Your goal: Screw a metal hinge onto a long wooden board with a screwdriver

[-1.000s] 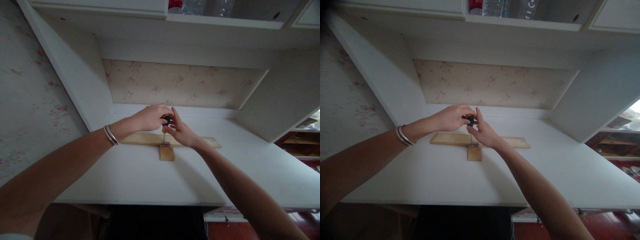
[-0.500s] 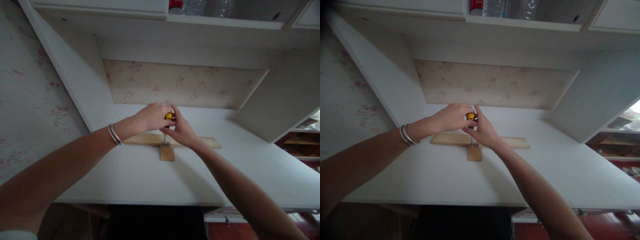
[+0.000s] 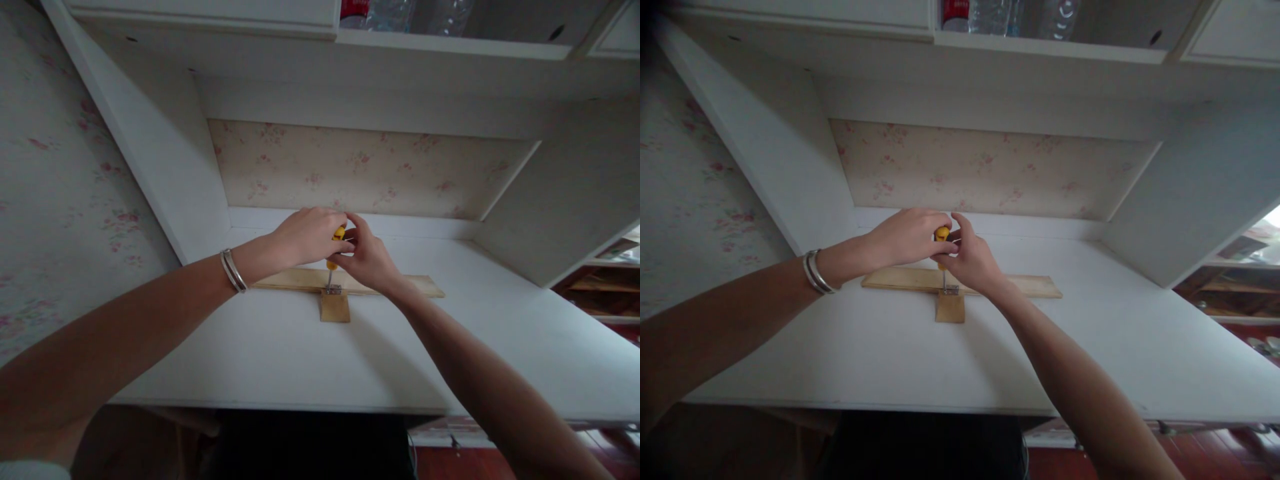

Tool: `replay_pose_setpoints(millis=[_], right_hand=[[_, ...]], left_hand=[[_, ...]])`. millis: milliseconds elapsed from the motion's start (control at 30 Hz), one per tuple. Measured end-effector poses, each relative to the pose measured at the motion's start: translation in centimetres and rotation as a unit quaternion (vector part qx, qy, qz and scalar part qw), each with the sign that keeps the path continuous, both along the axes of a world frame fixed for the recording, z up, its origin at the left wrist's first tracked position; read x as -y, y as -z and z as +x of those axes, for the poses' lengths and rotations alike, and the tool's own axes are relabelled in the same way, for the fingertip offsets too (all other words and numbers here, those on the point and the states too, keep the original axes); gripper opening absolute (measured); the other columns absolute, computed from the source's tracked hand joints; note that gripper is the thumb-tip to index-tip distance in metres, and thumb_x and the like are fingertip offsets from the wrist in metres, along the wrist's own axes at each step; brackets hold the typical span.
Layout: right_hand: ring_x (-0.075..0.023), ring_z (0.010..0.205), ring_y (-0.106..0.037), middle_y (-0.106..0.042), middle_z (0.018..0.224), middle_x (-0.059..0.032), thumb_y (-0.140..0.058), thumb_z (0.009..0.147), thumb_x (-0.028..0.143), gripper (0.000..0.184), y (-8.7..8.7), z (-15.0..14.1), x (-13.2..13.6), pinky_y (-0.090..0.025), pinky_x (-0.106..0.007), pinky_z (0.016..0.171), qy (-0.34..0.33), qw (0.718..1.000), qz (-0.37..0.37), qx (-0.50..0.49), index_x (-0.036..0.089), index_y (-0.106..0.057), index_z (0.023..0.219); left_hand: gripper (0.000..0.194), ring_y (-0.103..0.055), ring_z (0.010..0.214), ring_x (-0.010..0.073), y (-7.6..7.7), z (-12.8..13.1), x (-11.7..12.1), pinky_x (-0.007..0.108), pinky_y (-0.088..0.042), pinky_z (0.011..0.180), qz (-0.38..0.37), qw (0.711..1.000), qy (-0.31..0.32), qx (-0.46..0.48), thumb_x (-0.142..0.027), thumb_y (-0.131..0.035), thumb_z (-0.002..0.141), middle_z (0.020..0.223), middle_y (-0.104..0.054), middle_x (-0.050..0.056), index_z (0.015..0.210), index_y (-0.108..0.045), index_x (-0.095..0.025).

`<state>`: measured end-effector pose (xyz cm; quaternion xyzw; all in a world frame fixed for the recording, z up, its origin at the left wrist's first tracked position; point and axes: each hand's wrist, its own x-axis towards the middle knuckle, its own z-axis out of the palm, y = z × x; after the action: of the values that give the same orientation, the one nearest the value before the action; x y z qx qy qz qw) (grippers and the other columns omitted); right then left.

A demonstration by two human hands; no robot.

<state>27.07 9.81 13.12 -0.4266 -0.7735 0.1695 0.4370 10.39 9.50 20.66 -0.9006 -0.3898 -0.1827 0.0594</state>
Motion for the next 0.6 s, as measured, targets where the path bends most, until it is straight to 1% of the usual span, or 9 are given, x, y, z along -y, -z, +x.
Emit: replay_pose_setpoints(millis=[100,167,233,333,367,433,500,567,600], right_hand=[[-0.0252,0.095,-0.068,-0.068,0.112,-0.0093,-0.066,0.079,0.029,0.082,0.4,0.43,-0.41,-0.054,-0.044,0.085,-0.052,0.998,-0.02,-0.026,0.024,-0.023,0.149],[-0.0246,0.099,-0.067,-0.066,0.117,-0.0099,-0.064,0.081,0.032,0.085,0.6,0.59,-0.51,-0.054,-0.044,0.087,-0.088,0.994,-0.036,-0.045,0.024,-0.017,0.151],[-0.0249,0.1,-0.066,-0.064,0.121,-0.0114,-0.069,0.077,0.035,0.088,0.5,0.47,-0.34,-0.054,-0.044,0.088,-0.083,0.995,-0.032,-0.047,0.022,-0.021,0.15],[-0.0255,0.092,-0.068,-0.067,0.113,-0.0117,-0.076,0.069,0.035,0.085,0.12,0.15,-0.02,-0.055,-0.042,0.082,-0.018,0.999,-0.001,-0.029,0.02,-0.035,0.142],[-0.0258,0.09,-0.068,-0.068,0.109,-0.0106,-0.075,0.068,0.033,0.082,0.08,0.13,-0.03,-0.055,-0.043,0.081,-0.002,1.0,0.007,-0.02,0.021,-0.037,0.14],[-0.0258,0.093,-0.068,-0.069,0.109,-0.0094,-0.071,0.073,0.03,0.077,0.28,0.29,-0.24,-0.055,-0.043,0.083,-0.009,1.0,0.011,-0.023,0.023,-0.036,0.141],[-0.0245,0.098,-0.067,-0.067,0.116,-0.0097,-0.066,0.078,0.03,0.08,0.67,0.55,-0.56,-0.055,-0.043,0.085,-0.065,0.996,-0.014,-0.055,0.024,-0.026,0.147],[-0.0229,0.098,-0.067,-0.064,0.122,-0.0106,-0.065,0.08,0.033,0.086,0.92,0.65,-0.69,-0.055,-0.043,0.085,-0.117,0.989,-0.046,-0.082,0.025,-0.016,0.15],[-0.0226,0.097,-0.067,-0.062,0.123,-0.011,-0.066,0.079,0.034,0.088,0.91,0.6,-0.64,-0.056,-0.043,0.085,-0.123,0.988,-0.053,-0.083,0.025,-0.016,0.15]], left_hand=[[0.026,-0.063,0.098,0.0209,-0.05,-0.17,0.05,0.03,-0.045,0.082,-0.031,0.998,0.058,0.012,-0.032,-0.059,0.086,0.109,-0.069,0.004,0.109,-0.067,-0.021],[0.029,-0.063,0.095,0.0187,-0.15,-0.3,-0.11,0.029,-0.045,0.08,-0.058,0.995,0.083,0.012,-0.025,-0.06,0.084,0.107,-0.07,0.001,0.111,-0.067,-0.025],[0.025,-0.064,0.09,0.0192,-0.15,-0.24,-0.25,0.03,-0.045,0.079,-0.051,0.997,0.063,0.012,-0.029,-0.063,0.082,0.1,-0.07,0.001,0.106,-0.069,-0.024],[0.029,-0.063,0.09,0.0229,0.04,0.15,-0.14,0.033,-0.046,0.079,0.002,1.0,-0.007,0.012,-0.043,-0.066,0.08,0.096,-0.069,0.006,0.096,-0.07,-0.02],[0.031,-0.063,0.091,0.0234,0.11,0.26,-0.05,0.033,-0.046,0.08,0.016,1.0,-0.015,0.012,-0.045,-0.065,0.08,0.098,-0.069,0.007,0.096,-0.07,-0.019],[0.028,-0.062,0.095,0.0221,0.13,0.31,0.1,0.031,-0.046,0.081,0.024,0.999,0.018,0.011,-0.04,-0.061,0.084,0.105,-0.068,0.007,0.1,-0.069,-0.019],[0.022,-0.062,0.097,0.0191,-0.02,0.15,0.04,0.029,-0.045,0.082,0.005,0.997,0.083,-0.001,-0.03,-0.057,0.087,0.109,-0.067,0.005,0.102,-0.069,-0.021],[0.019,-0.062,0.094,0.0175,-0.24,-0.07,-0.21,0.028,-0.045,0.081,-0.015,0.993,0.119,-0.015,-0.022,-0.056,0.086,0.103,-0.069,0.003,0.099,-0.071,-0.023],[0.018,-0.063,0.091,0.0177,-0.32,-0.14,-0.35,0.028,-0.045,0.08,-0.015,0.993,0.118,-0.018,-0.021,-0.057,0.085,0.098,-0.069,0.003,0.096,-0.071,-0.023]])
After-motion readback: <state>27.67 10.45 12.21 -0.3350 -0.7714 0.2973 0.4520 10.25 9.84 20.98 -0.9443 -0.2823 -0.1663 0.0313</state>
